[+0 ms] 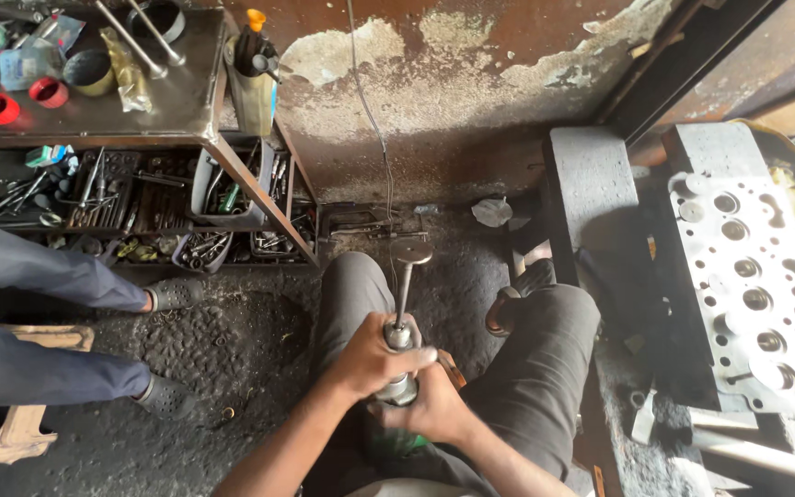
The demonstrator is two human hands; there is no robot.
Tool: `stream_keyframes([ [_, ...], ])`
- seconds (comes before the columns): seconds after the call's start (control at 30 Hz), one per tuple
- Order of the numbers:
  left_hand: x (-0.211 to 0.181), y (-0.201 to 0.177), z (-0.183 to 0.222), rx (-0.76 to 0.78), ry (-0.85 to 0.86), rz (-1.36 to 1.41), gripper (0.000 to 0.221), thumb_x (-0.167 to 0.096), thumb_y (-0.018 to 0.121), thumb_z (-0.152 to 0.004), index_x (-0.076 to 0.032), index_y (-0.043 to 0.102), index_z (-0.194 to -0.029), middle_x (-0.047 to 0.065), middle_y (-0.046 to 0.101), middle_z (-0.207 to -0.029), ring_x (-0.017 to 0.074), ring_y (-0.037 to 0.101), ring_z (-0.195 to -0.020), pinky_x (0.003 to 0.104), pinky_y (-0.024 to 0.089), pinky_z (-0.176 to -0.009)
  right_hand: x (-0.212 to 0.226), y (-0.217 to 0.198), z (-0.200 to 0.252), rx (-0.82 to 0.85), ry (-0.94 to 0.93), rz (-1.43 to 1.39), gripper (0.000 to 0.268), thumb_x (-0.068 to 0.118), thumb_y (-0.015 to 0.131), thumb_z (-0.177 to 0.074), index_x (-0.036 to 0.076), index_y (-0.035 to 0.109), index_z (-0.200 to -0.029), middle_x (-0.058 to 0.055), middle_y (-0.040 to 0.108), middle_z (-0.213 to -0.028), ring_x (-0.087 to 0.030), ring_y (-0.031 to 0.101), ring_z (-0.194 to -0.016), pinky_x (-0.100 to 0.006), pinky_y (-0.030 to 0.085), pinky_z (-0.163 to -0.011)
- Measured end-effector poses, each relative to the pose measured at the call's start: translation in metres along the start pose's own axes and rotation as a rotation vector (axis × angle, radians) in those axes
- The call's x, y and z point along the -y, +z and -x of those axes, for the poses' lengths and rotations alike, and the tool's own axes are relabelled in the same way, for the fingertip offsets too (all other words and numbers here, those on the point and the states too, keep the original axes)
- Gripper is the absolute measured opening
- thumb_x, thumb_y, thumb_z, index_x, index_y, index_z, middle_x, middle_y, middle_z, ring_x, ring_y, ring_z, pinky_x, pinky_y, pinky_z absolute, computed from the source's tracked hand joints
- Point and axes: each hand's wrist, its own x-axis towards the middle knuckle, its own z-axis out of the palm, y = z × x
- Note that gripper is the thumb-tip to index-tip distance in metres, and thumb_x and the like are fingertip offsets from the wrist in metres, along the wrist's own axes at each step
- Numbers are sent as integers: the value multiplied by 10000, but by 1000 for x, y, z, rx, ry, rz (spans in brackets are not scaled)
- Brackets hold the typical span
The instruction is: The person holds a metal valve against a spinning tool attached to a drill to clean its surface and then handles the valve to check progress.
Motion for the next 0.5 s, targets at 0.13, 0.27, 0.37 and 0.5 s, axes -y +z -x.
stream_keyframes([
  [0.13, -1, 1, -7, -143, -61, -48, 227, -200, 767, -795, -37, 664, -676, 39, 656, -556, 122, 628, -510, 298, 489, -500, -1, 5, -7, -94, 43, 109, 546, 168, 867, -627, 0, 654, -1101, -73, 767, -930, -170, 737, -870, -327, 577, -836],
  [0.27, 4, 2, 4, -229, 78, -115, 222, -198, 794, -824, -28, 676, -744, 64, 660, -624, 133, 598, -567, 305, 493, -533, -7, 2, -8, -27, 16, 44, 546, 171, 859, -638, -12, 652, -1109, -75, 762, -954, -165, 737, -887, -325, 585, -845],
  [0.37, 9, -1, 18, -44, 81, 287, 211, -203, 740, -841, -58, 631, -948, 37, 719, -859, 116, 733, -816, 289, 606, -745, -8, -1, 1, 13, 84, -23, 583, 176, 848, -653, -9, 626, -1160, -80, 754, -993, -171, 739, -907, -322, 600, -844],
  [0.5, 14, -3, 26, -75, -50, 80, 372, -202, 815, -771, -58, 546, -984, 41, 596, -793, 137, 627, -720, 312, 528, -637, 5, -25, 6, 165, -171, 92, 720, 177, 931, -758, -36, 545, -1327, -147, 662, -1227, -223, 630, -1161, -357, 520, -990],
])
